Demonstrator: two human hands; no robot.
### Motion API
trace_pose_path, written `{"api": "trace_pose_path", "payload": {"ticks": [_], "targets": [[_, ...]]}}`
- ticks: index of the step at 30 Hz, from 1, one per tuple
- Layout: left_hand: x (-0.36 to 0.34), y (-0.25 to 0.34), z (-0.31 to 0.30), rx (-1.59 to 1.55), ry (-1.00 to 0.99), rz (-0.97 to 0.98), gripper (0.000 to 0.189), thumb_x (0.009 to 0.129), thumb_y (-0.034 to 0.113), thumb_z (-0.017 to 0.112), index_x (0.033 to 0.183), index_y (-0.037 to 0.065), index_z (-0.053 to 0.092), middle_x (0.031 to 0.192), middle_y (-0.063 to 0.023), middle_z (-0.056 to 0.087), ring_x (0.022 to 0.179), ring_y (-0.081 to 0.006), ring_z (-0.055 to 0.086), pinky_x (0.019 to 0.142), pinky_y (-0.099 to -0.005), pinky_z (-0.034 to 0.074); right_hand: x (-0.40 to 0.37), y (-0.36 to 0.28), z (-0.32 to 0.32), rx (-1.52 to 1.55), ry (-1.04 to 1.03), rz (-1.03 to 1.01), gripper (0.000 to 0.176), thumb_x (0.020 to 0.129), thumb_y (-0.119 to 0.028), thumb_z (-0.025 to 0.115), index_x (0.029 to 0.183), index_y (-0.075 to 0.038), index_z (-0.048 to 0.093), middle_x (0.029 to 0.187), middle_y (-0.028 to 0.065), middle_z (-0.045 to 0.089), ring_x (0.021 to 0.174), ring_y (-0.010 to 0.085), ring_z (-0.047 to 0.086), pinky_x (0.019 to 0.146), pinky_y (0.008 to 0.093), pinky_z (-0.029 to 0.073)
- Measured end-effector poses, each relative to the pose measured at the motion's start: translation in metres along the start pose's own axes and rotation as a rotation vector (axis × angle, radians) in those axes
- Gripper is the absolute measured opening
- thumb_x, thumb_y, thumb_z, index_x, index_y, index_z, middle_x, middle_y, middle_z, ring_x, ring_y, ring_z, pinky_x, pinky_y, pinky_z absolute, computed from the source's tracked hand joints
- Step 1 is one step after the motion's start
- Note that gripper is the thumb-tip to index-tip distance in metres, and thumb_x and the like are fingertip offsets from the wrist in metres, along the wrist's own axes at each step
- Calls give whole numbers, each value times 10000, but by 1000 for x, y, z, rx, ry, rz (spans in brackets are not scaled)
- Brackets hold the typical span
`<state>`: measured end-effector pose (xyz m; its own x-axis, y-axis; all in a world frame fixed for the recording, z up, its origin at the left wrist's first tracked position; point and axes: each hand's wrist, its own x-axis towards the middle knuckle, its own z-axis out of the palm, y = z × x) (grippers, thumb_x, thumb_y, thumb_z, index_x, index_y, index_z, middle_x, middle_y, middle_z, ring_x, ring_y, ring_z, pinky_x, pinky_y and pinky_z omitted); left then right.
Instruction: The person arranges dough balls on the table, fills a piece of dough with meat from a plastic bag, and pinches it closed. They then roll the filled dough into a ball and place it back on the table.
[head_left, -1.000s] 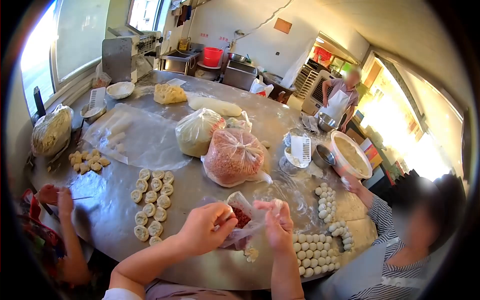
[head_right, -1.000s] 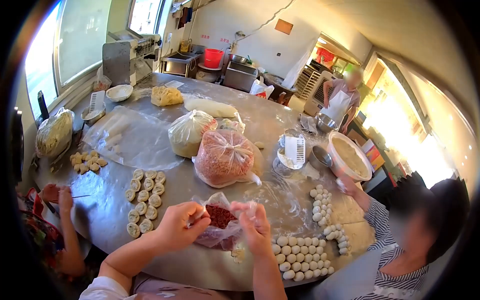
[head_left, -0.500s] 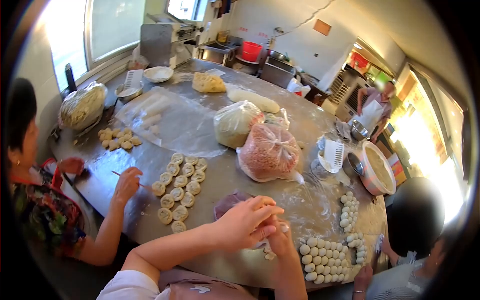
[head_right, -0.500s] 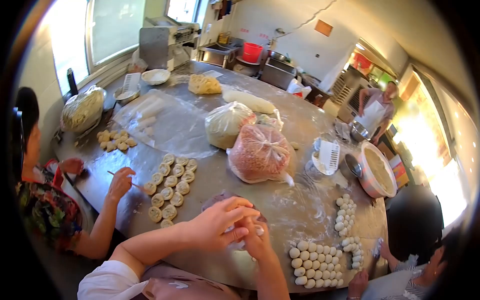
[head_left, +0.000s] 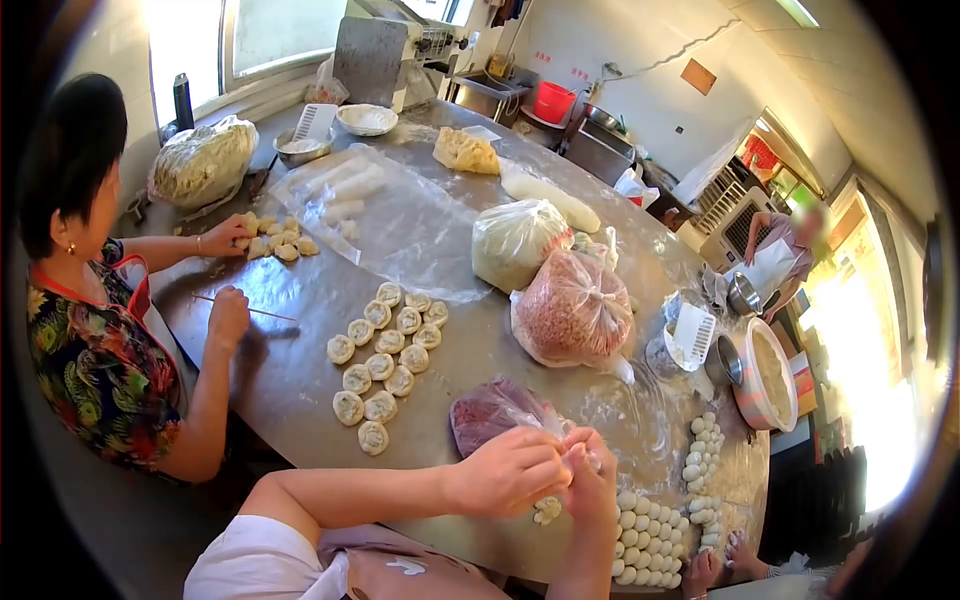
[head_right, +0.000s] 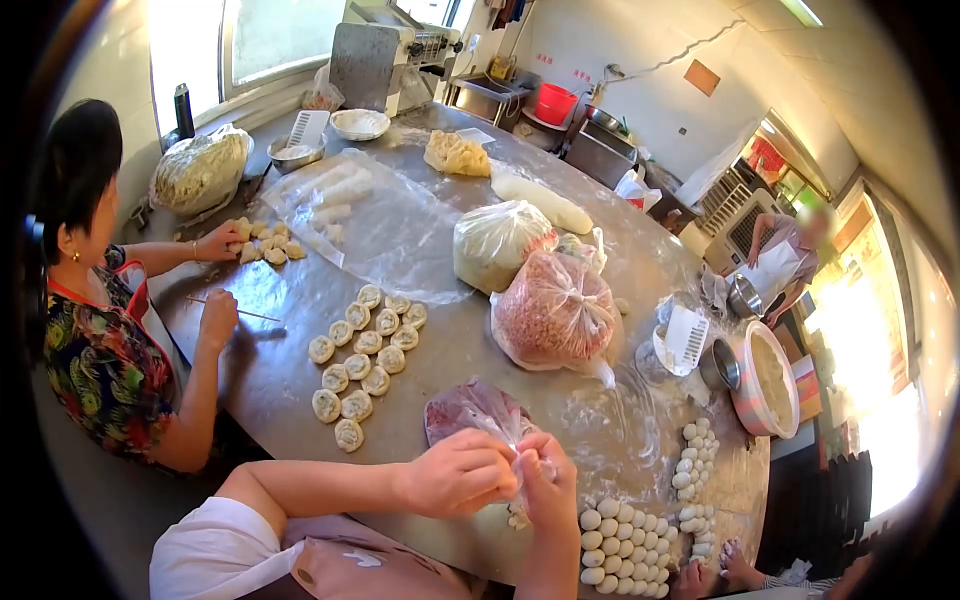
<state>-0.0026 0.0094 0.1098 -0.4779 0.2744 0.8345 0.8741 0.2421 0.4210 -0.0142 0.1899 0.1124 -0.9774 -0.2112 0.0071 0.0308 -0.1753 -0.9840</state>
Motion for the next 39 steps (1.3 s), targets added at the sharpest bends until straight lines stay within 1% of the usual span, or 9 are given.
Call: {"api": "trace_pose_path", "payload": {"ticks": [4, 5, 8, 9, 13, 17, 21, 28, 39], "targets": [[5, -8, -5, -83, 190, -164, 194, 906, 227, 675, 971, 53, 617, 926, -106, 640, 962, -315, 625, 865, -415, 479, -5, 0, -7, -255, -53, -42, 136, 868, -126, 743, 895, -54, 630, 772, -8, 619, 686, 78, 582, 596, 229, 454], [2, -16, -3, -184, 55, -287, 226, 932, 264, 626, 956, 39, 612, 911, -123, 642, 928, -323, 627, 837, -415, 481, -6, 1, -9, -339, -48, -47, 130, 841, -80, 760, 873, -59, 636, 755, 2, 624, 677, 93, 599, 597, 237, 461], [-12, -52, 9, -479, -342, -637, 407, 1009, 376, 481, 912, -2, 597, 866, -171, 650, 828, -345, 632, 752, -417, 489, -2, -12, 8, -951, -12, -528, 147, 757, -3, 757, 821, -72, 645, 765, 69, 650, 653, 185, 636, 613, 283, 495], [-15, -49, 11, -447, -289, -665, 460, 1022, 400, 447, 888, -13, 599, 783, -191, 635, 736, -352, 625, 674, -424, 478, 0, -11, 10, -1060, 39, -633, 198, 695, 30, 742, 826, -83, 648, 802, 107, 650, 675, 266, 639, 625, 325, 513], [-10, -45, 13, -308, -502, -830, 400, 1038, 378, 432, 975, 20, 599, 870, -158, 649, 792, -267, 622, 758, -380, 495, 10, 13, -2, -1151, 189, -840, 206, 681, 42, 740, 822, -69, 639, 858, 95, 669, 743, 278, 656, 655, 342, 531], [-14, -42, 25, -557, -315, -963, 397, 1060, 349, 399, 1224, 45, 593, 1108, -93, 654, 1037, -155, 590, 912, -315, 470, 14, 23, 14, -1043, 186, -846, 157, 751, 29, 737, 861, -47, 655, 951, 108, 694, 826, 287, 679, 724, 350, 554], [-16, -60, 37, -1324, 7, -1210, 352, 1063, 316, 397, 1188, 42, 579, 1035, -24, 625, 920, -88, 579, 825, -251, 466, 17, 29, 13, -992, 54, -821, 144, 813, 2, 730, 945, -32, 684, 1013, 127, 703, 879, 286, 690, 770, 369, 563], [-41, -89, 52, -1447, 289, -1449, 381, 1051, 389, 417, 1002, 62, 606, 883, -32, 619, 797, -126, 587, 710, -295, 484, 19, 47, -2, -1105, 225, -829, 172, 809, -106, 765, 957, -57, 691, 989, 115, 700, 858, 282, 683, 765, 369, 551], [-26, -67, 50, -967, 271, -1419, 329, 1043, 352, 453, 894, 101, 604, 755, 9, 572, 676, -78, 512, 604, -253, 414, 8, 44, 0, -1315, 344, -924, 160, 833, -203, 752, 847, -87, 643, 818, 48, 592, 777, 272, 571, 700, 393, 445]]}}
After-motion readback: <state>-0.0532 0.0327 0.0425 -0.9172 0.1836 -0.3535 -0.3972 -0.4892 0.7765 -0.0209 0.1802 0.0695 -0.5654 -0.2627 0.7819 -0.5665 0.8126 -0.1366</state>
